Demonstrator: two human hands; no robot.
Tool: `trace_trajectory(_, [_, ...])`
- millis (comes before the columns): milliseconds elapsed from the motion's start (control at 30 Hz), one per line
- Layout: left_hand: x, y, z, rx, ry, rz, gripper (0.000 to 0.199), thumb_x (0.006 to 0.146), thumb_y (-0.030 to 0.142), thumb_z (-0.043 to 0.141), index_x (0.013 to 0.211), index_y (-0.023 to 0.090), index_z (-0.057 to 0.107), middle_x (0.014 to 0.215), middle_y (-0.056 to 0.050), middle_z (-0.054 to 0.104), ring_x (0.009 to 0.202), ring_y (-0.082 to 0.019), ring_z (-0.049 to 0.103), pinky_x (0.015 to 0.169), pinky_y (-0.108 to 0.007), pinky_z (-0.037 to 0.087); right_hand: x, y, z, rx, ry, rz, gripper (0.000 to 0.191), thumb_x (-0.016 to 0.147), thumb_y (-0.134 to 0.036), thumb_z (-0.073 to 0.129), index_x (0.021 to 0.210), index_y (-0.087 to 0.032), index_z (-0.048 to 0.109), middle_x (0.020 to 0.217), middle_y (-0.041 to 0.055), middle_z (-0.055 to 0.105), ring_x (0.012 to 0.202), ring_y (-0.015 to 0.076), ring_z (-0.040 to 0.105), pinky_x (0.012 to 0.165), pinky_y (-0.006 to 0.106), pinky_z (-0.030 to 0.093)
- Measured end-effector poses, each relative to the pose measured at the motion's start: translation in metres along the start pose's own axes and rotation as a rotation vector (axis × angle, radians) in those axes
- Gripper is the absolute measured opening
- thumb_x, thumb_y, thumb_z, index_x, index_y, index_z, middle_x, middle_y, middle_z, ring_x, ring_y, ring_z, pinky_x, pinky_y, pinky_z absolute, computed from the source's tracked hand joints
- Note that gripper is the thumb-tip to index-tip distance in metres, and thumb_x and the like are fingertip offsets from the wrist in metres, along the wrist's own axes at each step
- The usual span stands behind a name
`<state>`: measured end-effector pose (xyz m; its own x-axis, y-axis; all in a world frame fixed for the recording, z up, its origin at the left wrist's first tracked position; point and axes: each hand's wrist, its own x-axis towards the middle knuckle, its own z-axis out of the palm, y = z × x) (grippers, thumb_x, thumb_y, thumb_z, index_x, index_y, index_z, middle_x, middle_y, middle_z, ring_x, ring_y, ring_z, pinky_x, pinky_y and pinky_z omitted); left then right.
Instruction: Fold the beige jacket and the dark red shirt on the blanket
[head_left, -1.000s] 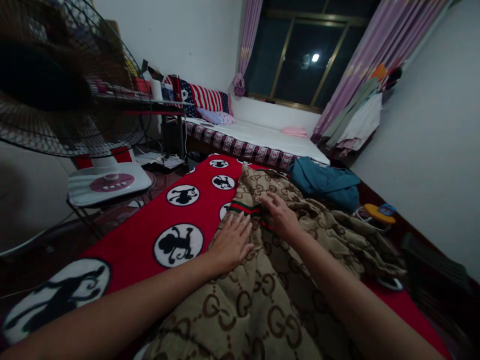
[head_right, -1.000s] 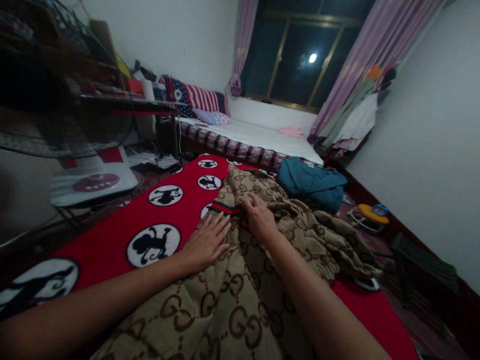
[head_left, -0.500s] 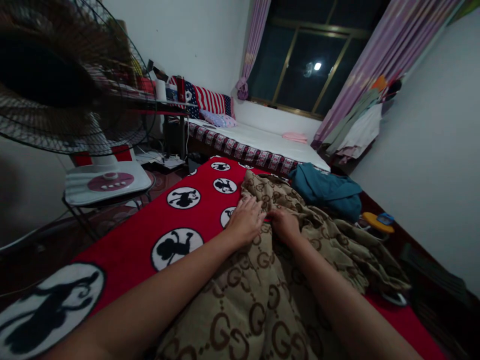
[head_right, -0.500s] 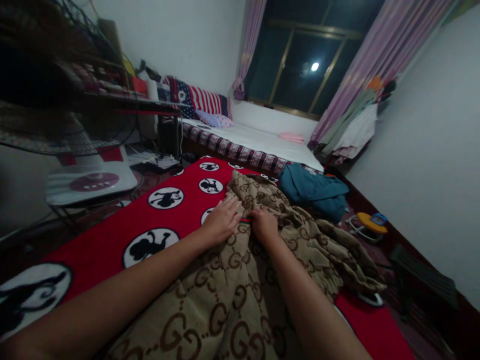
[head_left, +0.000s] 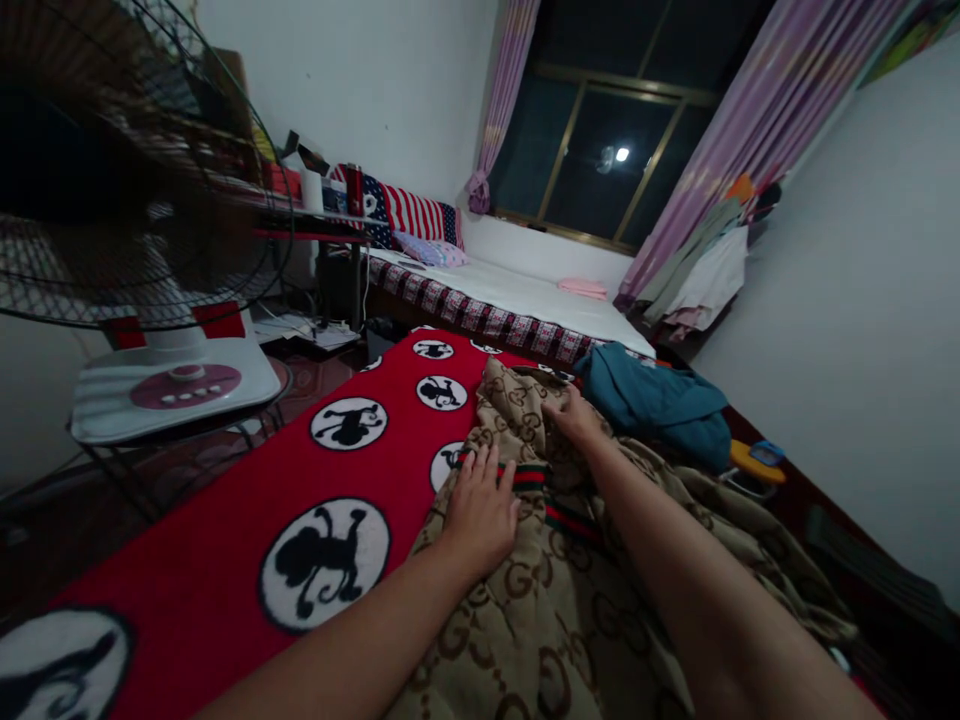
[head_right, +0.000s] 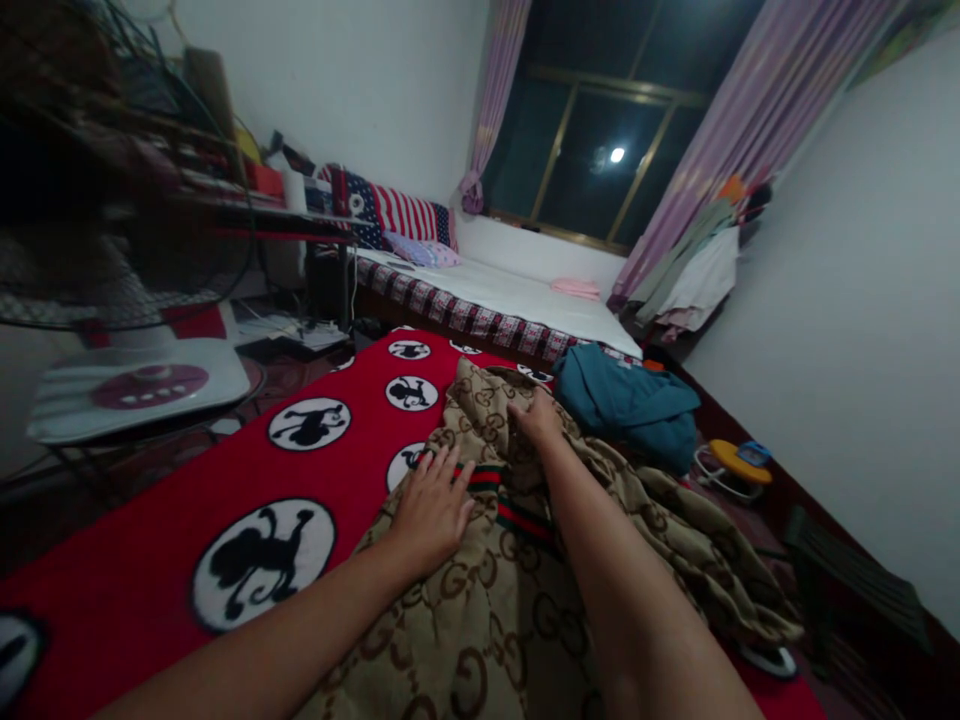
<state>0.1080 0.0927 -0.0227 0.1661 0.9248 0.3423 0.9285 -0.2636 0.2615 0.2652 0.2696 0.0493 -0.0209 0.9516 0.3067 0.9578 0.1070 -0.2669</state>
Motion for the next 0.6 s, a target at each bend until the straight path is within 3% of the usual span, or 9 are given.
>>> trace_trajectory(67, [0.000, 0.000, 0.000, -0.018, 0.000, -0.009, 0.056, 0.092, 0.041, 0.042, 0.142, 0.013, 0.045, 0.152, -0.017, 0.034, 0.142, -0.034, 0.026, 0.116, -0.051, 0.021, 0.003, 0.001, 0.000, 0.011, 0.015, -0.058, 0.040, 0.083, -0.042, 0.059, 0.116, -0.019, 0.065, 0.108, 0.0076, 0.071, 0.099, 0.0211, 0.064, 0.080, 0.026, 0.045])
trace_trajectory(167, [0.000, 0.001, 0.000, -0.046, -0.020, -0.016, 0.058, 0.092, 0.041, 0.043, 0.144, 0.013, 0.041, 0.153, -0.018, 0.030, 0.143, -0.034, 0.024, 0.117, -0.051, 0.019, -0.003, 0.009, 0.001, -0.062, 0.189, 0.020, 0.035, 0.091, -0.041, 0.045, 0.114, -0.024, 0.066, 0.101, 0.0055, 0.071, 0.095, 0.0202, 0.064, 0.077, 0.027, 0.044])
trace_trajectory(233, [0.000, 0.002, -0.001, -0.056, -0.041, -0.027, 0.059, 0.093, 0.041, 0.042, 0.145, 0.014, 0.040, 0.154, -0.019, 0.028, 0.143, -0.034, 0.023, 0.117, -0.051, 0.018, -0.009, 0.016, 0.006, -0.196, 0.146, 0.078, 0.031, 0.091, -0.036, 0.045, 0.108, -0.024, 0.069, 0.096, 0.0074, 0.071, 0.093, 0.0221, 0.064, 0.075, 0.029, 0.043])
trace_trajectory(300, [0.001, 0.003, -0.002, -0.056, -0.057, -0.043, 0.058, 0.093, 0.042, 0.042, 0.144, 0.014, 0.041, 0.154, -0.019, 0.028, 0.143, -0.034, 0.022, 0.117, -0.051, 0.017, -0.012, 0.018, 0.011, -0.308, 0.005, 0.073, 0.024, 0.086, -0.027, 0.051, 0.095, -0.021, 0.072, 0.096, 0.0104, 0.069, 0.096, 0.0246, 0.062, 0.077, 0.032, 0.042])
trace_trajectory(367, [0.001, 0.004, -0.003, -0.050, -0.065, -0.052, 0.058, 0.093, 0.042, 0.042, 0.144, 0.014, 0.041, 0.154, -0.019, 0.028, 0.143, -0.034, 0.021, 0.117, -0.050, 0.017, -0.011, 0.009, 0.014, -0.352, 0.019, 0.008, 0.020, 0.083, -0.020, 0.053, 0.089, -0.019, 0.072, 0.104, 0.0132, 0.066, 0.105, 0.0277, 0.057, 0.084, 0.035, 0.040])
trace_trajectory(500, [0.001, 0.005, -0.003, -0.040, -0.074, -0.059, 0.058, 0.093, 0.041, 0.043, 0.144, 0.014, 0.041, 0.154, -0.018, 0.027, 0.144, -0.033, 0.021, 0.118, -0.050, 0.016, 0.003, -0.032, 0.016, -0.238, 0.216, -0.134, 0.032, 0.087, -0.021, 0.048, 0.116, -0.021, 0.062, 0.117, 0.0133, 0.060, 0.107, 0.0266, 0.056, 0.085, 0.035, 0.040])
trace_trajectory(600, [0.000, 0.005, -0.003, -0.046, -0.063, -0.063, 0.057, 0.093, 0.041, 0.043, 0.143, 0.015, 0.043, 0.154, -0.017, 0.027, 0.144, -0.032, 0.020, 0.118, -0.050, 0.016, 0.019, -0.058, 0.023, -0.080, 0.118, -0.101, 0.059, 0.085, -0.038, 0.059, 0.138, -0.017, 0.043, 0.121, 0.0158, 0.059, 0.101, 0.0264, 0.060, 0.081, 0.032, 0.042])
